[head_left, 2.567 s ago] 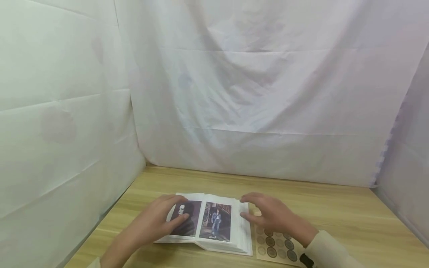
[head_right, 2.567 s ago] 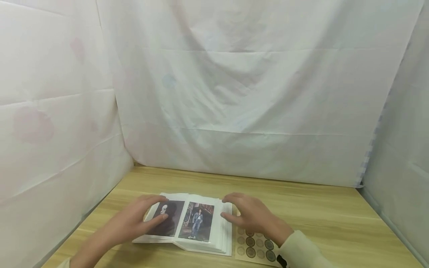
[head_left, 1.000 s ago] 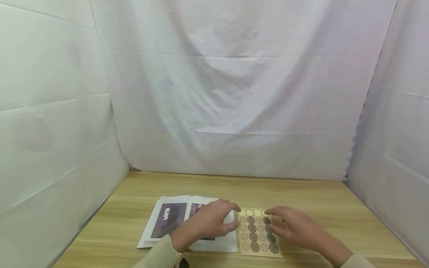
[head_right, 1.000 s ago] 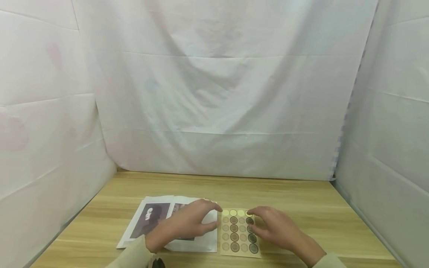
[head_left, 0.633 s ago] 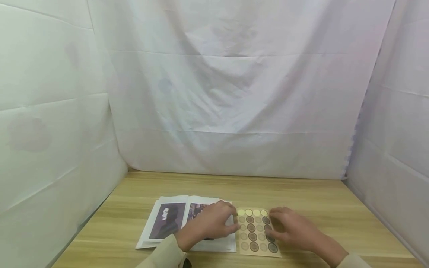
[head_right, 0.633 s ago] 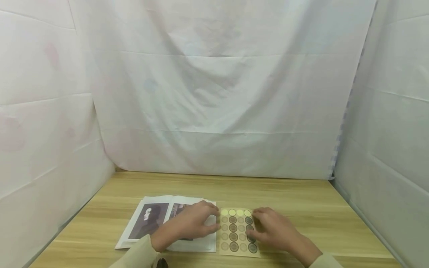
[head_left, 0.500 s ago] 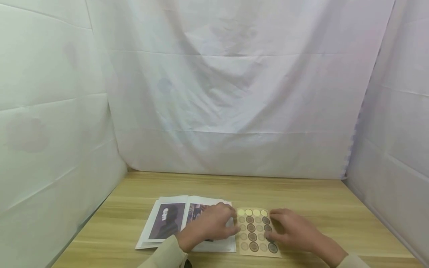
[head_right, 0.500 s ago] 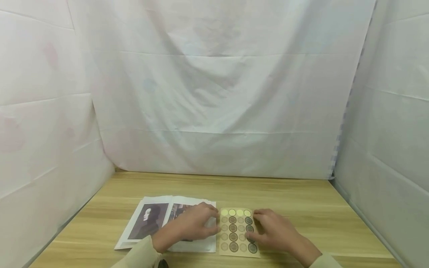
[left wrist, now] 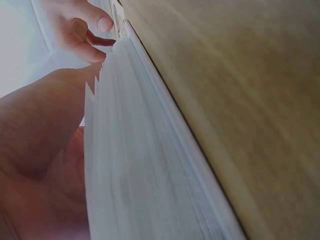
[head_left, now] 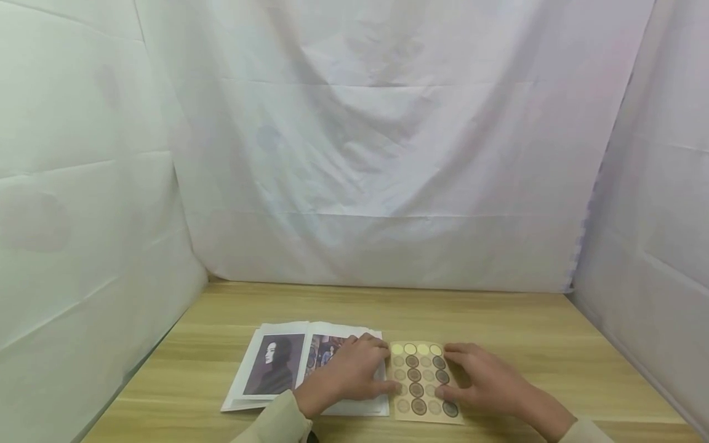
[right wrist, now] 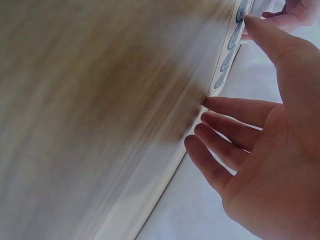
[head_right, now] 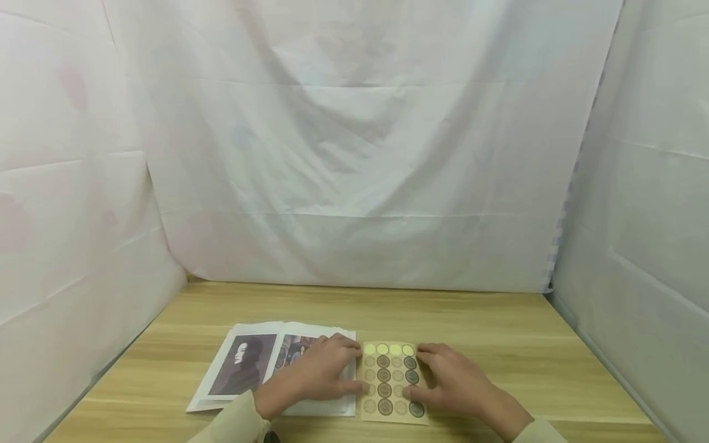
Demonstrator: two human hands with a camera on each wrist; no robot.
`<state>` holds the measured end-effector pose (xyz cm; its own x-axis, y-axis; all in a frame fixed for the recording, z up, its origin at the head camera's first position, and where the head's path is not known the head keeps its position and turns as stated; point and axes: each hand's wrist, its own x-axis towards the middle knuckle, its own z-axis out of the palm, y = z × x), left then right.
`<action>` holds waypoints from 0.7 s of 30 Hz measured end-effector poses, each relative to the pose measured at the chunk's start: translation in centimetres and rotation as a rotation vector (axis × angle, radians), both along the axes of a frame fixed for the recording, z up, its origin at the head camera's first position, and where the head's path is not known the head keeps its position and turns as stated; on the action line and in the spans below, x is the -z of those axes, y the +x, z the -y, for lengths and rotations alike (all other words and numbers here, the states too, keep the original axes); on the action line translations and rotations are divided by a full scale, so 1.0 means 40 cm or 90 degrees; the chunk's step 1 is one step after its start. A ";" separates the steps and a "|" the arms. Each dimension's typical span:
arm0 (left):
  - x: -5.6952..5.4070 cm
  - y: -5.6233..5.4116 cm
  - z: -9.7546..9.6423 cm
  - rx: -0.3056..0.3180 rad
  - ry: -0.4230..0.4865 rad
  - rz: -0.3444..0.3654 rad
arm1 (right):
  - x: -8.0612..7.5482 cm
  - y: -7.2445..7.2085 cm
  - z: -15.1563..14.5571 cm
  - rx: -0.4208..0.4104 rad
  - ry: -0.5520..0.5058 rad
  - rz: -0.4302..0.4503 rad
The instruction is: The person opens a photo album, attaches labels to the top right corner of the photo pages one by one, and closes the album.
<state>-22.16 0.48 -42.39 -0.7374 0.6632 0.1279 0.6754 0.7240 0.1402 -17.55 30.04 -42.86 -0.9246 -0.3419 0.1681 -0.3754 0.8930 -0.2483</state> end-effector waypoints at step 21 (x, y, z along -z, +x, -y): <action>0.007 0.012 -0.001 0.003 0.028 0.077 | -0.008 -0.005 0.009 -0.088 -0.140 0.073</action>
<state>-21.67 0.51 -42.68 -0.7466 0.6618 0.0678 0.6546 0.7126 0.2522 -17.77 29.68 -42.56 -0.8887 -0.4338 0.1486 -0.4486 0.7552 -0.4781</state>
